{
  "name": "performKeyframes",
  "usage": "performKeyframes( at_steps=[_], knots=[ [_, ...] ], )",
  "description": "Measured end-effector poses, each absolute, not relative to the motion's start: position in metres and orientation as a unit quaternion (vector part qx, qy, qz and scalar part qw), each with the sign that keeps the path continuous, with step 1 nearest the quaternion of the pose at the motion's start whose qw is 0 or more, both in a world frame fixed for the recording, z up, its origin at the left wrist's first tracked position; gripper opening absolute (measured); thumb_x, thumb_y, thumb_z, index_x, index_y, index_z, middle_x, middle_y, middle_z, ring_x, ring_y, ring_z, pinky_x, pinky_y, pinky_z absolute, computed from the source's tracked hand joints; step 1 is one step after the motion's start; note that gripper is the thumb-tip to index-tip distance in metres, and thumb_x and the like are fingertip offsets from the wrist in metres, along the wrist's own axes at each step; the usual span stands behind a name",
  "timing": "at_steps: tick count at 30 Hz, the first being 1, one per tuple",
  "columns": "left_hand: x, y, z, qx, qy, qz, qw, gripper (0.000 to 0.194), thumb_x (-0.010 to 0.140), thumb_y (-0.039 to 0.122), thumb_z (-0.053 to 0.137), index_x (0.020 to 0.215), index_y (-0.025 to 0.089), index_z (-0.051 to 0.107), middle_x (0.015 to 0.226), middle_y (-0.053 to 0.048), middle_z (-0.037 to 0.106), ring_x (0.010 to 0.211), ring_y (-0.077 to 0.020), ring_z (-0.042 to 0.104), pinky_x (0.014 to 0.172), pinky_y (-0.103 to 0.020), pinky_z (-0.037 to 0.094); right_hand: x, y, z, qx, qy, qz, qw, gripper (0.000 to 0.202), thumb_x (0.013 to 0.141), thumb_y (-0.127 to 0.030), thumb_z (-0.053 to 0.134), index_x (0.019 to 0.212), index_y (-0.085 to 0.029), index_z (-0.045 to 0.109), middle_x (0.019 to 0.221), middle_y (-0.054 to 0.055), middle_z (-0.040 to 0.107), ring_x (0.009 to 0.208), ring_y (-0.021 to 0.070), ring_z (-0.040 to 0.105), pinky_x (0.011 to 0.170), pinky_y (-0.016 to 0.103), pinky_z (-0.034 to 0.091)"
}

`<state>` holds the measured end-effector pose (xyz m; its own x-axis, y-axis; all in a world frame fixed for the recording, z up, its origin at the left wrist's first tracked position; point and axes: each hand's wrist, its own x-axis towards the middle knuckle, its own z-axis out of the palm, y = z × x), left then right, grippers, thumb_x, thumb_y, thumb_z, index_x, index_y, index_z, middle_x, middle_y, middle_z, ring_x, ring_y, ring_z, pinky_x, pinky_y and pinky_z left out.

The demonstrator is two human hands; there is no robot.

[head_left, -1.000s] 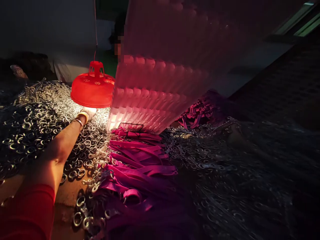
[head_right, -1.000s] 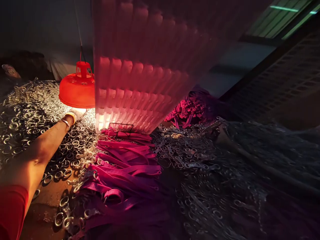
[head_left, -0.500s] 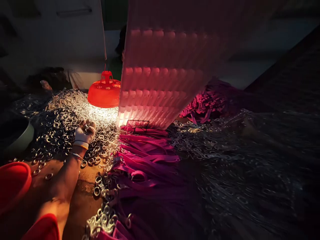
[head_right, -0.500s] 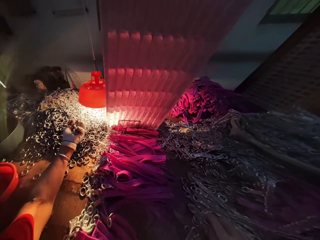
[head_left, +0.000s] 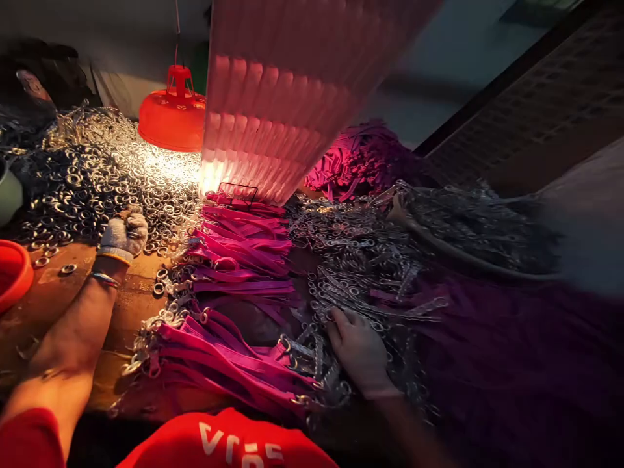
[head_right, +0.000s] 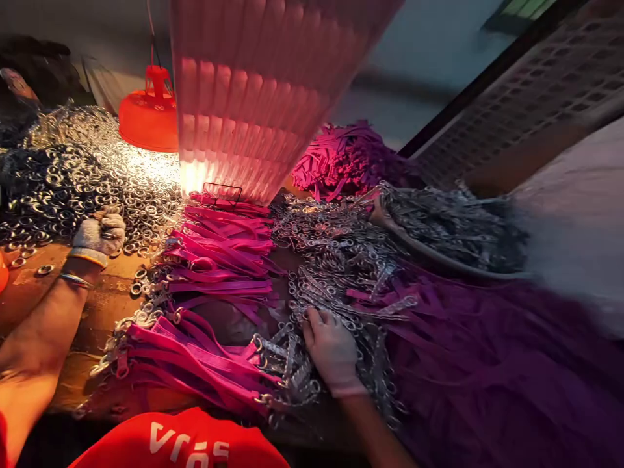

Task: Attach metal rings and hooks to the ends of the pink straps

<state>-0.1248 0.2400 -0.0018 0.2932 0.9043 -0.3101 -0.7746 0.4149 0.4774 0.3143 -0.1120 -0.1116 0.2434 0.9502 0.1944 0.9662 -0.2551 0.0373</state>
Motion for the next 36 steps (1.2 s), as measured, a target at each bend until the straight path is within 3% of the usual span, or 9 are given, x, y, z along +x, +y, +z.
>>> performKeyframes(
  at_steps=[4, 7, 10, 15, 21, 27, 31, 36],
  knots=[
    [-0.146, 0.205, -0.011, 0.075, 0.213, 0.567, 0.792, 0.024, 0.104, 0.029, 0.042, 0.084, 0.019, 0.05, 0.059, 0.002, 0.056, 0.048, -0.003, 0.048, 0.036, -0.007, 0.03, 0.318, -0.119, -0.102, -0.768, -0.624, -0.069, 0.127, 0.046, 0.105, -0.039, 0.03, 0.121, -0.013, 0.066, 0.109, 0.015, 0.069, 0.097, 0.0261, 0.064, 0.086, 0.037, 0.05],
    [-0.152, 0.188, -0.021, 0.045, 0.221, 0.561, 0.796, 0.025, 0.105, 0.025, 0.035, 0.089, 0.019, 0.053, 0.057, 0.001, 0.054, 0.046, -0.0047, 0.048, 0.035, -0.008, 0.028, 0.318, -0.126, -0.09, -0.769, -0.618, -0.046, 0.159, 0.048, 0.106, -0.044, 0.031, 0.126, -0.015, 0.063, 0.111, 0.013, 0.071, 0.101, 0.0254, 0.066, 0.087, 0.036, 0.05],
    [-0.153, 0.178, -0.024, 0.028, 0.224, 0.565, 0.793, 0.026, 0.106, 0.024, 0.033, 0.089, 0.019, 0.053, 0.051, 0.003, 0.049, 0.042, -0.0036, 0.044, 0.034, -0.008, 0.023, 0.313, -0.129, -0.074, -0.772, -0.624, -0.023, 0.121, 0.046, 0.102, -0.05, 0.042, 0.126, -0.018, 0.064, 0.109, 0.011, 0.071, 0.097, 0.0253, 0.067, 0.08, 0.033, 0.05],
    [-0.15, 0.151, -0.015, 0.034, 0.199, 0.601, 0.773, 0.022, 0.105, 0.02, 0.038, 0.09, 0.019, 0.054, 0.053, 0.004, 0.049, 0.044, -0.0026, 0.045, 0.036, -0.006, 0.028, 0.312, -0.138, -0.067, -0.776, -0.627, 0.032, 0.051, 0.03, 0.1, -0.041, 0.048, 0.106, -0.025, 0.072, 0.096, 0.006, 0.074, 0.082, 0.0208, 0.069, 0.069, 0.029, 0.049],
    [-0.131, 0.117, -0.013, 0.04, 0.193, 0.608, 0.769, 0.008, 0.098, 0.021, 0.054, 0.097, 0.017, 0.061, 0.072, -0.002, 0.06, 0.058, -0.0064, 0.057, 0.038, -0.009, 0.033, 0.322, -0.161, -0.083, -0.778, -0.587, 0.098, 0.201, 0.042, 0.099, -0.053, 0.044, 0.112, -0.027, 0.074, 0.11, 0.005, 0.077, 0.096, 0.0237, 0.073, 0.078, 0.032, 0.057],
    [-0.114, 0.108, -0.025, -0.001, 0.233, 0.569, 0.789, 0.019, 0.099, 0.016, 0.046, 0.084, 0.015, 0.058, 0.061, 0.0, 0.052, 0.047, -0.0065, 0.052, 0.034, -0.009, 0.027, 0.296, -0.141, -0.057, -0.733, -0.602, 0.108, 0.296, 0.051, 0.095, -0.06, 0.049, 0.114, -0.02, 0.073, 0.114, 0.012, 0.076, 0.102, 0.027, 0.072, 0.09, 0.038, 0.057],
    [-0.105, 0.089, -0.01, -0.01, 0.244, 0.521, 0.818, 0.03, 0.102, 0.018, 0.038, 0.076, 0.015, 0.053, 0.057, 0.0, 0.048, 0.044, -0.0082, 0.05, 0.031, -0.01, 0.024, 0.247, -0.101, -0.017, -0.673, -0.622, 0.174, 0.359, 0.038, 0.093, -0.053, 0.056, 0.108, -0.023, 0.074, 0.11, 0.009, 0.076, 0.101, 0.0259, 0.07, 0.095, 0.04, 0.054],
    [-0.078, 0.04, 0.017, 0.026, 0.215, 0.422, 0.88, 0.029, 0.101, 0.014, 0.036, 0.084, 0.011, 0.058, 0.066, -0.003, 0.052, 0.045, -0.0082, 0.048, 0.029, -0.011, 0.024, 0.166, -0.043, 0.028, -0.596, -0.593, 0.331, 0.428, 0.03, 0.089, -0.043, 0.06, 0.106, -0.021, 0.073, 0.104, 0.005, 0.074, 0.096, 0.0208, 0.067, 0.087, 0.032, 0.053]
  ],
)
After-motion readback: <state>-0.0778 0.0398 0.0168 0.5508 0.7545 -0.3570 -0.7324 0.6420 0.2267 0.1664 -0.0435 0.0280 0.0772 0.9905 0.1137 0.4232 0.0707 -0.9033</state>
